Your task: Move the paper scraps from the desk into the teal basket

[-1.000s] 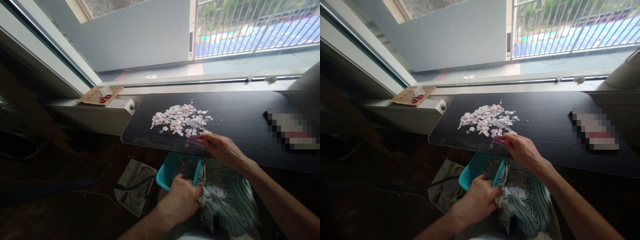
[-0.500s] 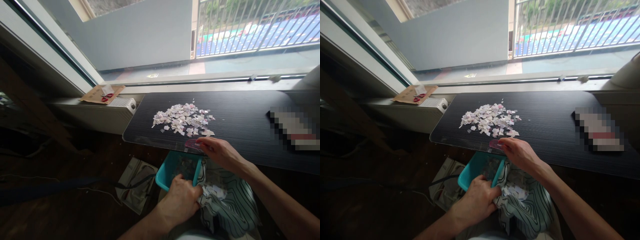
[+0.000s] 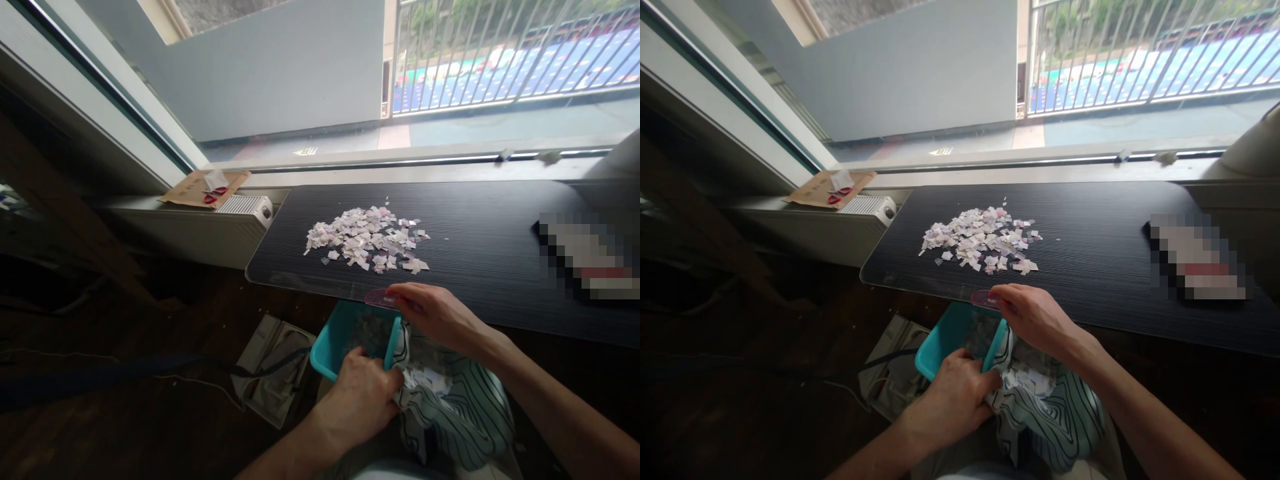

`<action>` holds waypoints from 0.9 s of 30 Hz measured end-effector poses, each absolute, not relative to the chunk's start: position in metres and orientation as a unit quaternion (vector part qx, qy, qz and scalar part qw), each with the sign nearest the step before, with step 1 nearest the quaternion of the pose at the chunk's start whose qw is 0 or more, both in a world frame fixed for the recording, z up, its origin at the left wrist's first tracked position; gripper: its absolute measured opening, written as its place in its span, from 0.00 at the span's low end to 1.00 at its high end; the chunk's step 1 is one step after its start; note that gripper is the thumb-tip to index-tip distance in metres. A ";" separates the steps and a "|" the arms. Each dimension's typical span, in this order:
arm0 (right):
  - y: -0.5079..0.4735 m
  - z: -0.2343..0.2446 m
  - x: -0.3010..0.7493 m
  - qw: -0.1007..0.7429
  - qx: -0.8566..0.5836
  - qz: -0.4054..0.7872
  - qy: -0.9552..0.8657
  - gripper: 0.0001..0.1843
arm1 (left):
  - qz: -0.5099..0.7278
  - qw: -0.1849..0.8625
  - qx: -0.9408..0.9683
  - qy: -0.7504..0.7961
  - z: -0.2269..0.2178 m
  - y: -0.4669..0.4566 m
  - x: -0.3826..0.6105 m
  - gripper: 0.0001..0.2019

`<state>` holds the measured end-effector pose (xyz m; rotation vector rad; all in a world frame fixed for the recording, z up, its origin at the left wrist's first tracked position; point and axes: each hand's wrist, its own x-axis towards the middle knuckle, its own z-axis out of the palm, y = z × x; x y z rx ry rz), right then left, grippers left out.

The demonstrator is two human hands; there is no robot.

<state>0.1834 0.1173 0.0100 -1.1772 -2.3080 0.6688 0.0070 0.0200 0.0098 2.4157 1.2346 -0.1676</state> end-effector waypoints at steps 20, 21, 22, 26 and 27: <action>0.154 0.007 0.215 0.270 -0.594 0.171 -0.738 0.16 | -0.022 0.233 0.840 0.489 -0.002 0.017 -0.004 0.03; 0.154 0.007 0.217 0.261 -0.583 0.174 -0.749 0.16 | -0.022 0.232 0.839 0.492 -0.003 0.017 -0.005 0.03; 0.154 0.008 0.217 0.250 -0.570 0.182 -0.761 0.16 | -0.022 0.231 0.838 0.494 -0.004 0.017 -0.006 0.03; 0.151 0.009 0.212 0.250 -0.545 0.205 -0.774 0.15 | -0.028 0.232 0.835 0.498 -0.006 0.018 -0.007 0.03; 0.152 0.009 0.209 0.262 -0.548 0.197 -0.770 0.15 | -0.031 0.233 0.834 0.498 -0.006 0.018 -0.007 0.03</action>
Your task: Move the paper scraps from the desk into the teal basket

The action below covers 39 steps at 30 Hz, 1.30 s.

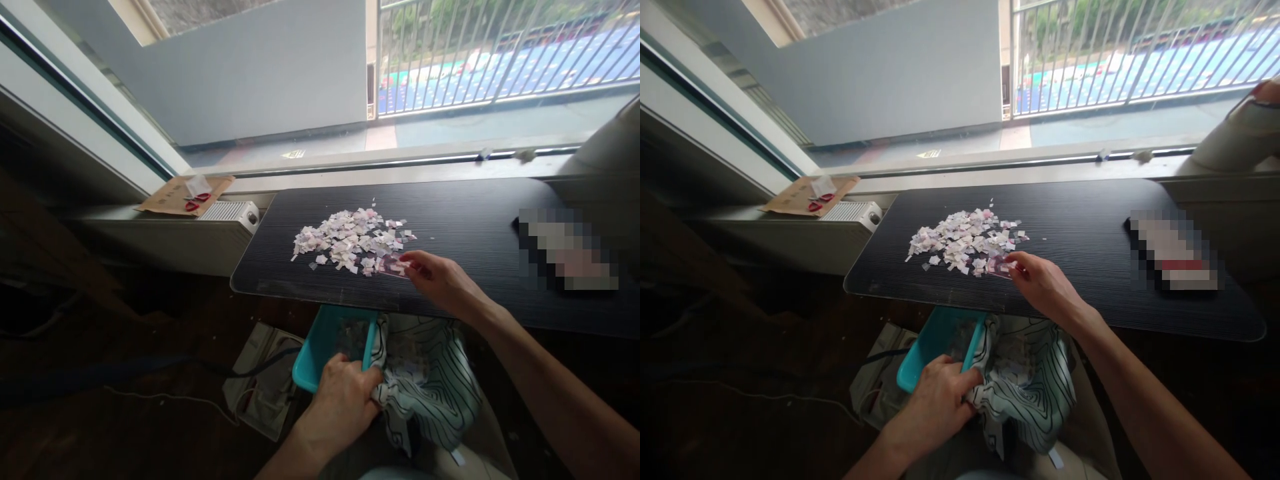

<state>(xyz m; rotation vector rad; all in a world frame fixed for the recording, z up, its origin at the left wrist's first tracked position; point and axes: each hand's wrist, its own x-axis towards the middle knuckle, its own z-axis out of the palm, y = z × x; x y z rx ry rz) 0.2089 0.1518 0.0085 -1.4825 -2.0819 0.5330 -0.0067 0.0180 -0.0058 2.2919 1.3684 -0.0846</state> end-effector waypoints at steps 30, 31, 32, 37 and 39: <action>0.133 0.009 0.248 0.267 -0.626 0.139 -0.720 0.14 | -0.042 0.240 0.837 0.490 -0.001 0.019 -0.002 0.03; 0.133 0.009 0.248 0.266 -0.620 0.148 -0.723 0.14 | -0.043 0.239 0.838 0.490 -0.001 0.019 -0.002 0.03; 0.132 0.009 0.249 0.263 -0.614 0.157 -0.727 0.14 | -0.044 0.238 0.838 0.488 -0.001 0.019 -0.002 0.03; 0.129 0.011 0.248 0.261 -0.628 0.138 -0.720 0.13 | -0.044 0.242 0.840 0.484 0.000 0.019 -0.002 0.03; 0.128 0.011 0.247 0.271 -0.618 0.149 -0.723 0.14 | -0.050 0.240 0.841 0.483 0.001 0.020 -0.001 0.03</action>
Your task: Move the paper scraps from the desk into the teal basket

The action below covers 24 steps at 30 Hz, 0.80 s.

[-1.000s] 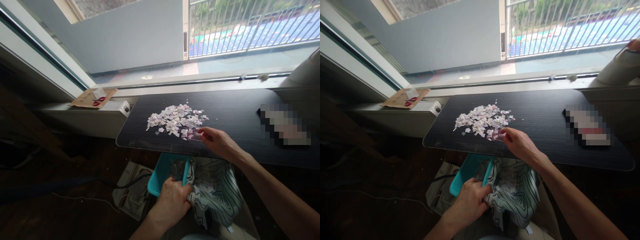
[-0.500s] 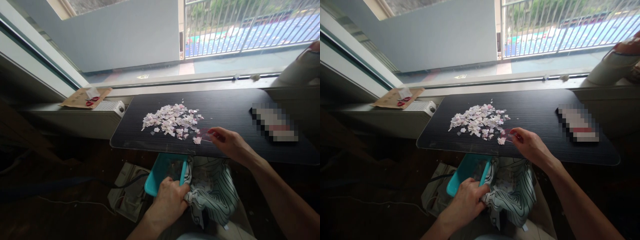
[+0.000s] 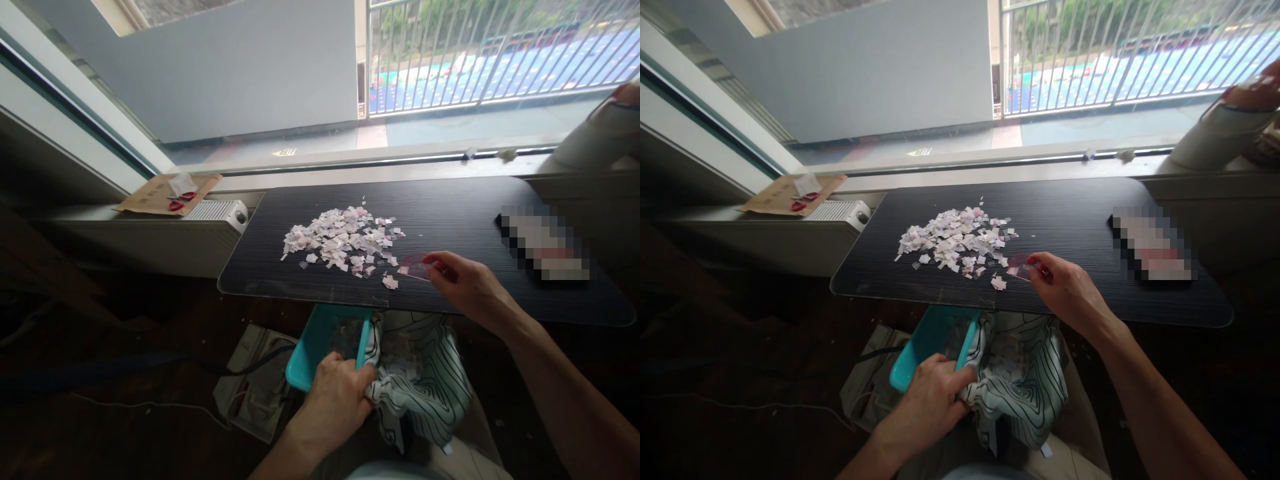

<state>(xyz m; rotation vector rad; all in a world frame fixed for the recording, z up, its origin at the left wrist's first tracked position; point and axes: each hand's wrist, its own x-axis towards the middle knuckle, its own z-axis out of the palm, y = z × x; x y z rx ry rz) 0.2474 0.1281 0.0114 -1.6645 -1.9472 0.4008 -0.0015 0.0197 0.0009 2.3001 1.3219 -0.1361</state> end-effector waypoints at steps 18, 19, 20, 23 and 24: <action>0.126 0.012 0.251 0.272 -0.623 0.134 -0.721 0.14 | -0.061 0.241 0.841 0.480 0.003 0.021 0.001 0.03; 0.126 0.011 0.250 0.272 -0.614 0.148 -0.726 0.14 | -0.062 0.240 0.842 0.479 0.003 0.022 0.001 0.03; 0.126 0.012 0.248 0.270 -0.605 0.162 -0.731 0.13 | -0.062 0.239 0.842 0.479 0.003 0.022 0.001 0.03; 0.125 0.014 0.245 0.255 -0.606 0.160 -0.736 0.13 | -0.058 0.235 0.842 0.481 0.002 0.022 0.001 0.02; 0.125 0.015 0.244 0.254 -0.615 0.147 -0.732 0.13 | -0.056 0.235 0.843 0.482 0.002 0.022 0.001 0.02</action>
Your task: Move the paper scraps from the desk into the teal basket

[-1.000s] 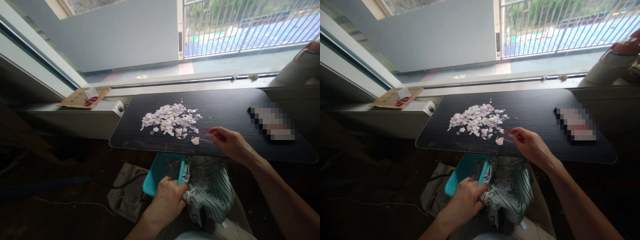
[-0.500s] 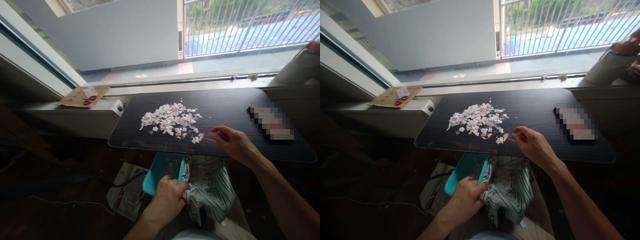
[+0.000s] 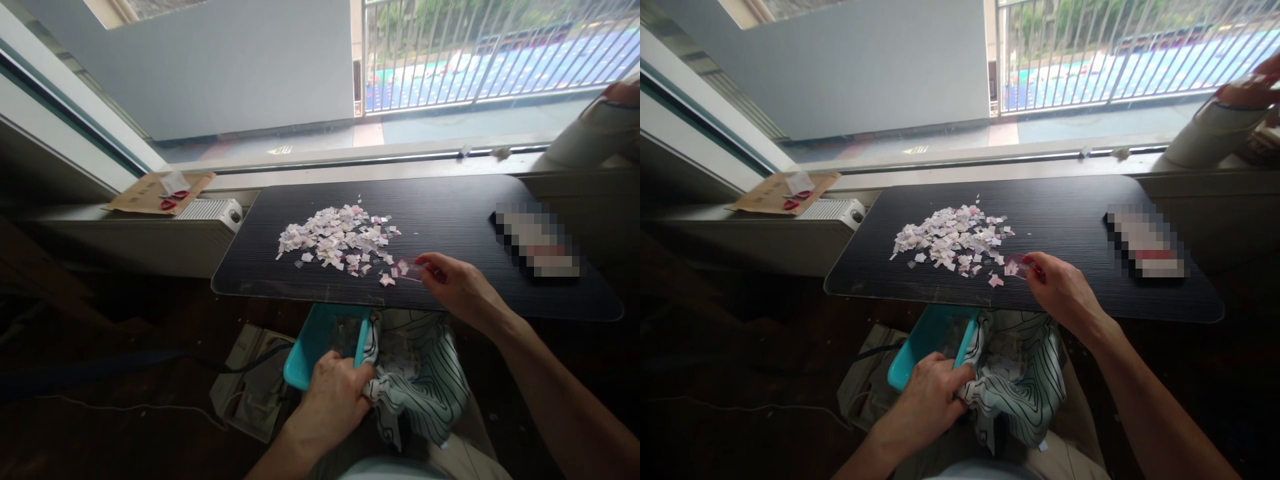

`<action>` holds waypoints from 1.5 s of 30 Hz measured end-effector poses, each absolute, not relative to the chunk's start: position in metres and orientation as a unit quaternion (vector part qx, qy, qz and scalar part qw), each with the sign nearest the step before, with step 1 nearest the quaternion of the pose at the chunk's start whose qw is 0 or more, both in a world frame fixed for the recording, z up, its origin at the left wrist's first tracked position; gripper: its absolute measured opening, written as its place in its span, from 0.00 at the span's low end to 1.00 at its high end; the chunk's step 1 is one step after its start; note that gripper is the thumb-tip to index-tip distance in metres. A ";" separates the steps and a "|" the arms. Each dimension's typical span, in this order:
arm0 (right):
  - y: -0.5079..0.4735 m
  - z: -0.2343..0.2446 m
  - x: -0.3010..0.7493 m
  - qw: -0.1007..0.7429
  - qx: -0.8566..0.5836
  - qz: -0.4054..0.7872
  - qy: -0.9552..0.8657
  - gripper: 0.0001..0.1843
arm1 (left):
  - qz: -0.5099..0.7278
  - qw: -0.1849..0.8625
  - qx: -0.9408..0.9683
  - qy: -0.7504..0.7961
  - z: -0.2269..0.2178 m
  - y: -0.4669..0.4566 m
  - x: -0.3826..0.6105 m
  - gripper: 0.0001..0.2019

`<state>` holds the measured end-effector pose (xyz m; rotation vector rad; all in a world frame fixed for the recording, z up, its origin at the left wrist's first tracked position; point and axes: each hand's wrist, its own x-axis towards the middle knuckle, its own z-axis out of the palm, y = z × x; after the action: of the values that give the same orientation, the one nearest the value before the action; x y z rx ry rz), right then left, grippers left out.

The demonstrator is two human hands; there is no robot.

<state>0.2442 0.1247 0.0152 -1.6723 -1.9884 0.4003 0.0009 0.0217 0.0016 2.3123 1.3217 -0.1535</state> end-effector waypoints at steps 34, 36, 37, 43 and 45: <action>0.122 0.017 0.247 0.236 -0.650 0.142 -0.708 0.13 | -0.053 0.237 0.843 0.480 -0.002 0.021 0.000 0.02; 0.122 0.016 0.247 0.245 -0.651 0.138 -0.705 0.14 | -0.053 0.238 0.844 0.478 -0.002 0.020 0.000 0.02; 0.122 0.016 0.246 0.249 -0.644 0.147 -0.708 0.14 | -0.052 0.238 0.845 0.476 -0.002 0.020 0.001 0.02; 0.130 0.009 0.236 0.259 -0.615 0.181 -0.723 0.15 | -0.048 0.233 0.847 0.476 -0.004 0.020 0.001 0.02; 0.133 0.009 0.236 0.263 -0.621 0.166 -0.719 0.14 | -0.047 0.232 0.846 0.477 -0.004 0.019 0.001 0.01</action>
<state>0.2355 0.1326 0.0085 -1.6803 -1.9446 0.4502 0.0014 0.0194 -0.0043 2.3263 1.3113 -0.1281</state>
